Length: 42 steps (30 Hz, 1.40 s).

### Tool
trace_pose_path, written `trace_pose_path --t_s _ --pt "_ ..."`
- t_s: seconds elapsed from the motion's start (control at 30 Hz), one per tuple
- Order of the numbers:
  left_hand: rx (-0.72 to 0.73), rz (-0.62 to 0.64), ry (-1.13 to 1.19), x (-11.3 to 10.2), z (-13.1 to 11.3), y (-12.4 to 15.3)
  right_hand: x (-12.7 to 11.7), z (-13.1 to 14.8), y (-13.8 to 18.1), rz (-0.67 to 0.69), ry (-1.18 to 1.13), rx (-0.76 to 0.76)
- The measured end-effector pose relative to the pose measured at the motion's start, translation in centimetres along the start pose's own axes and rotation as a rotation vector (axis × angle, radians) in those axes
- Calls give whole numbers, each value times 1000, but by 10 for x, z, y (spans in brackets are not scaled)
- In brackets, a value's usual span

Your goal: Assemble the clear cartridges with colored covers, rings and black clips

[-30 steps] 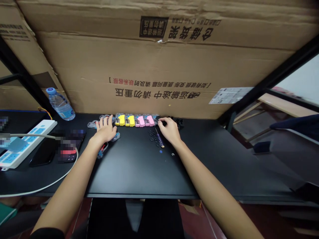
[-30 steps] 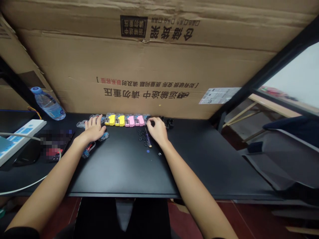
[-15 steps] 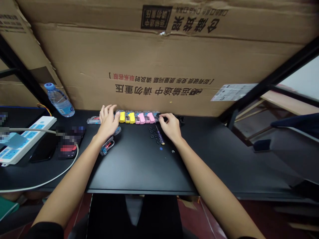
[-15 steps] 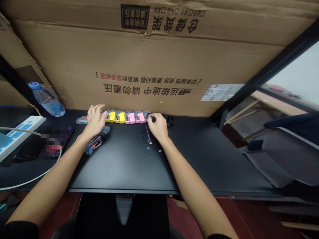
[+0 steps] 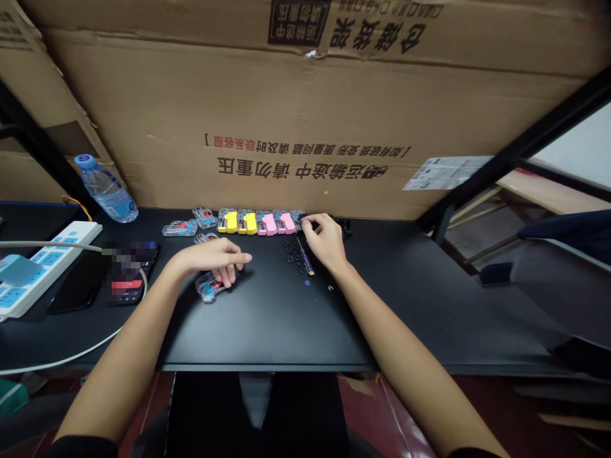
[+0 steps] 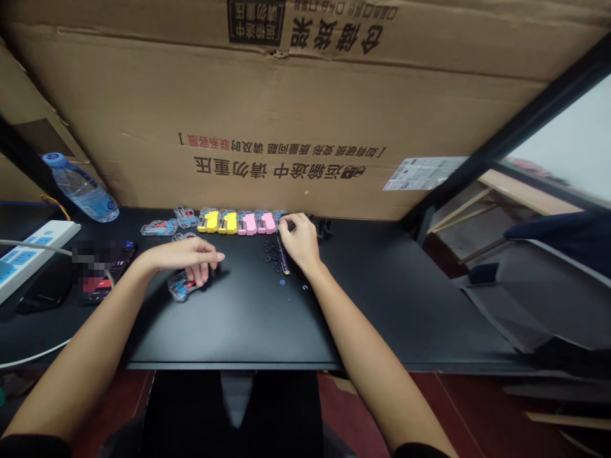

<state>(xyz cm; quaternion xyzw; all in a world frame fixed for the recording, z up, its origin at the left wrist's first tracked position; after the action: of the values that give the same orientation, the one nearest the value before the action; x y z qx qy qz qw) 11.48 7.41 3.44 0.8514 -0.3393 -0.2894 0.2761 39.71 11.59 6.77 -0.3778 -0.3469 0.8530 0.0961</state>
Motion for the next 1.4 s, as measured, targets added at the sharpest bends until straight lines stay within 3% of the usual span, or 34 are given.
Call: trace_pose_path --t_s 0.1,0.2,0.37,0.43,0.5,0.67,0.87,1.17,1.4 --pt "191 -41 156 6 -19 -8 -2 2 -2 -1 -3 -11" --pt "377 -134 187 8 -33 -13 -21 -10 -8 -56 41 3" --pt "576 -430 10 1 -45 -4 -73 -62 -11 -236 84 139" --pt "635 -576 -106 -4 -48 6 -81 -77 -9 -233 117 165" --pt "674 -641 -241 -3 -50 11 -77 -82 -8 -172 158 139" --pt "659 -606 -463 4 -44 4 -41 -57 -7 65 248 -18" --pt "675 -615 -460 2 -43 2 -28 -23 -8 105 235 -106" --pt "655 -611 -448 2 -43 1 -18 -55 1 183 374 -45" --pt "687 -662 -423 -2 -42 -2 -17 -56 0 183 377 -24"
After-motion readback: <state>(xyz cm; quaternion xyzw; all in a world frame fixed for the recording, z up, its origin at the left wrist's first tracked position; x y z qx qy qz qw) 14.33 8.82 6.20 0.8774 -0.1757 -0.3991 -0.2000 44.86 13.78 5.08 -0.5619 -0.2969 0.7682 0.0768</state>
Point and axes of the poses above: each hand's wrist, its own y-axis away from the middle knuckle, its own x-axis out of the palm, z = x × y, the point moved 8 cm from there along -y, towards the middle knuckle, and after that the axes turned 15 degrees about -x, right-handed, at the moved point
